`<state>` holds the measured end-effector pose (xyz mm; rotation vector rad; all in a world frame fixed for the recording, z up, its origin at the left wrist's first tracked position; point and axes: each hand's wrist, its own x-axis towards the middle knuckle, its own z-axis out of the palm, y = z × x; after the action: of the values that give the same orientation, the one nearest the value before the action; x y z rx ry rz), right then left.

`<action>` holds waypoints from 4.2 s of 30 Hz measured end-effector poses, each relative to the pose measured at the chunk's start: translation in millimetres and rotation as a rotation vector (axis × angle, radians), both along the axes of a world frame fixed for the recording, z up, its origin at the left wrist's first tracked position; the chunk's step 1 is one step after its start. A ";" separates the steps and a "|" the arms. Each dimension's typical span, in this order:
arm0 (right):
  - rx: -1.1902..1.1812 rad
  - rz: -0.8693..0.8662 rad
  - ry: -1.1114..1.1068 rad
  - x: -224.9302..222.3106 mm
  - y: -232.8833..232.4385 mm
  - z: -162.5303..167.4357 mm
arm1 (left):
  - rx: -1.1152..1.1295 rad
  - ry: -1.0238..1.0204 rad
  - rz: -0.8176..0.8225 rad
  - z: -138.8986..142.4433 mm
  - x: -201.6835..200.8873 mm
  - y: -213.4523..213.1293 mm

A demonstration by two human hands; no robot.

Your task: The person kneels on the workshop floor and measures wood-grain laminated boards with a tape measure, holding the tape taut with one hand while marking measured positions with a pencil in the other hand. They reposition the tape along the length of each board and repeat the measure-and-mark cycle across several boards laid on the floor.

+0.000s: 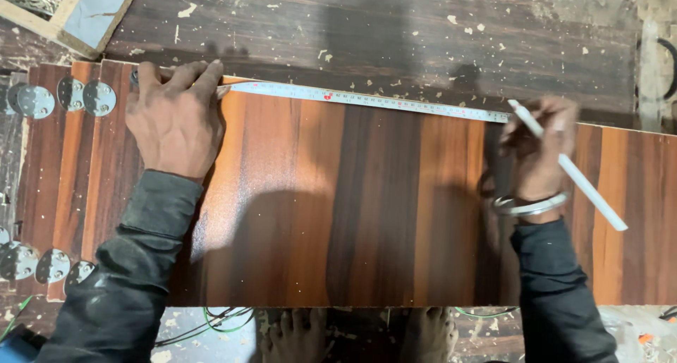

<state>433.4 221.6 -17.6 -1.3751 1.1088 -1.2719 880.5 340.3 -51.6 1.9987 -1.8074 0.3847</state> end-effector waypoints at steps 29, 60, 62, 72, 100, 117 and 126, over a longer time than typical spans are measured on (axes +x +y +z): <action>0.041 0.385 0.309 140.0 9.5 -14.7 | 0.011 -0.002 0.040 -0.5 0.4 -2.4; 0.034 0.368 0.334 149.5 12.1 -18.1 | 0.007 0.015 0.049 -3.1 3.5 -2.8; -0.007 0.375 0.364 149.2 11.6 -18.3 | 0.006 0.022 0.044 -2.8 3.5 -2.4; 0.000 0.368 0.345 148.7 12.5 -19.4 | 0.000 0.034 0.050 -0.7 2.9 -2.8; -0.026 0.408 0.237 145.6 16.3 -18.9 | -0.002 0.033 0.060 1.8 2.8 -2.7; 0.068 0.372 0.266 174.2 21.4 -21.1 | -0.003 0.038 0.069 -1.3 5.2 -3.9; 0.052 0.238 0.144 163.1 21.4 -22.6 | -0.020 0.037 0.080 -1.0 4.6 -4.0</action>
<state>596.5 243.0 -40.2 -1.5283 1.0316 -0.9797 885.2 336.3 -52.6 2.0556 -1.6992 0.3858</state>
